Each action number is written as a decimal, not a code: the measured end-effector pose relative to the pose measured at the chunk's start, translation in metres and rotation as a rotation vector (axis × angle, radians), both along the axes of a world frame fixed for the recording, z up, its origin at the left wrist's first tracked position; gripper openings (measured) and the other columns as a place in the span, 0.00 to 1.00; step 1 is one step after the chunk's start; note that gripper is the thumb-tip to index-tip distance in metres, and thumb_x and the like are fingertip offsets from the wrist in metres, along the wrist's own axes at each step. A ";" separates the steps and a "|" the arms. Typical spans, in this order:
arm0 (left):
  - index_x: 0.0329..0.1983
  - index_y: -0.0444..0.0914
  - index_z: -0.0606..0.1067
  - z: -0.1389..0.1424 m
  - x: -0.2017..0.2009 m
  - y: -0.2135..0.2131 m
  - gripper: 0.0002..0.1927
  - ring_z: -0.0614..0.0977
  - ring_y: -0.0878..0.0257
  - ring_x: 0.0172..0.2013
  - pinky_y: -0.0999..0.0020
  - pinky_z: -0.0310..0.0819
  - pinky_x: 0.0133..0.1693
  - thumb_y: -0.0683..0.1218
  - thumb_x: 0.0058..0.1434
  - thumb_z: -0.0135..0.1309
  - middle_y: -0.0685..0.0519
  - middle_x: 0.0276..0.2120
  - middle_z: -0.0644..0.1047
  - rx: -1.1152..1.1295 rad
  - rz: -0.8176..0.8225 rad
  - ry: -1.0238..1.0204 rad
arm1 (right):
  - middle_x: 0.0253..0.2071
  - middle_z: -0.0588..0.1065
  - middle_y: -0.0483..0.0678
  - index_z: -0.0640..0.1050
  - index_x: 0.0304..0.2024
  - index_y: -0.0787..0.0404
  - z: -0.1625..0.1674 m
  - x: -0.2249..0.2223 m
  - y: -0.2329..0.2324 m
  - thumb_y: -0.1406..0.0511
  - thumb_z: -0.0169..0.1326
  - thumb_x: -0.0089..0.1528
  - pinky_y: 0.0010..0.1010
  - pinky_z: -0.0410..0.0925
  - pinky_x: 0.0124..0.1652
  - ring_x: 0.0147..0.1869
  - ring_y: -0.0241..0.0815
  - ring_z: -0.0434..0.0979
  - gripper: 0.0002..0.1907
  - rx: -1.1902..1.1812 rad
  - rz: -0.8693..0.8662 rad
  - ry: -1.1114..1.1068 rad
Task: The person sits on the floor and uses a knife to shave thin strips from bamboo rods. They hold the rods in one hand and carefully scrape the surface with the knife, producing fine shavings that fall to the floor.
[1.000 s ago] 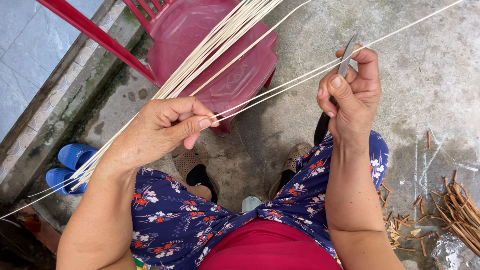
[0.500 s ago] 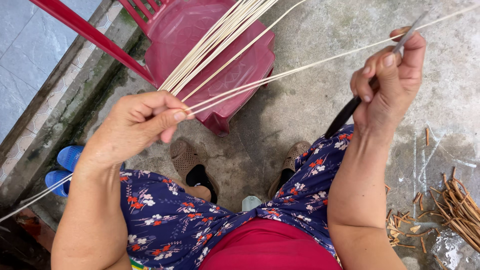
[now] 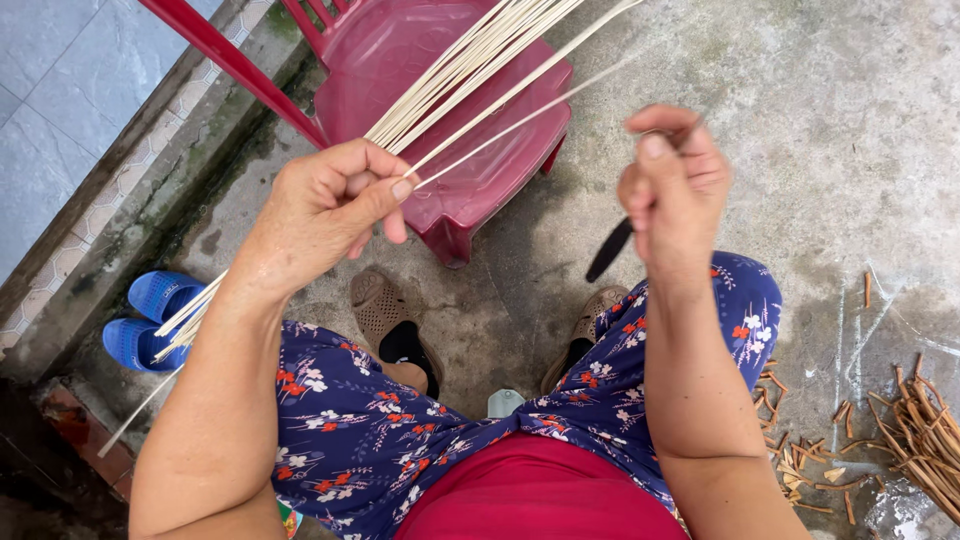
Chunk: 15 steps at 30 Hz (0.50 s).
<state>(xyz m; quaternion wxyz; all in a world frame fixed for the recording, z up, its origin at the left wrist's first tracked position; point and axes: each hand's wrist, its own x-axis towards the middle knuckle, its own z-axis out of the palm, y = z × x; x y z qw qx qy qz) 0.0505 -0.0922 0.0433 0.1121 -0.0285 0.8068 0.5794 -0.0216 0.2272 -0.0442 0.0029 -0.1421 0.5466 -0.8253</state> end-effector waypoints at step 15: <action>0.44 0.38 0.78 -0.001 -0.018 0.036 0.08 0.72 0.76 0.17 0.80 0.63 0.19 0.47 0.68 0.56 0.56 0.24 0.82 0.025 -0.098 -0.001 | 0.35 0.76 0.49 0.78 0.49 0.66 0.011 0.019 -0.056 0.64 0.59 0.70 0.19 0.53 0.23 0.22 0.26 0.59 0.11 0.065 0.070 -0.103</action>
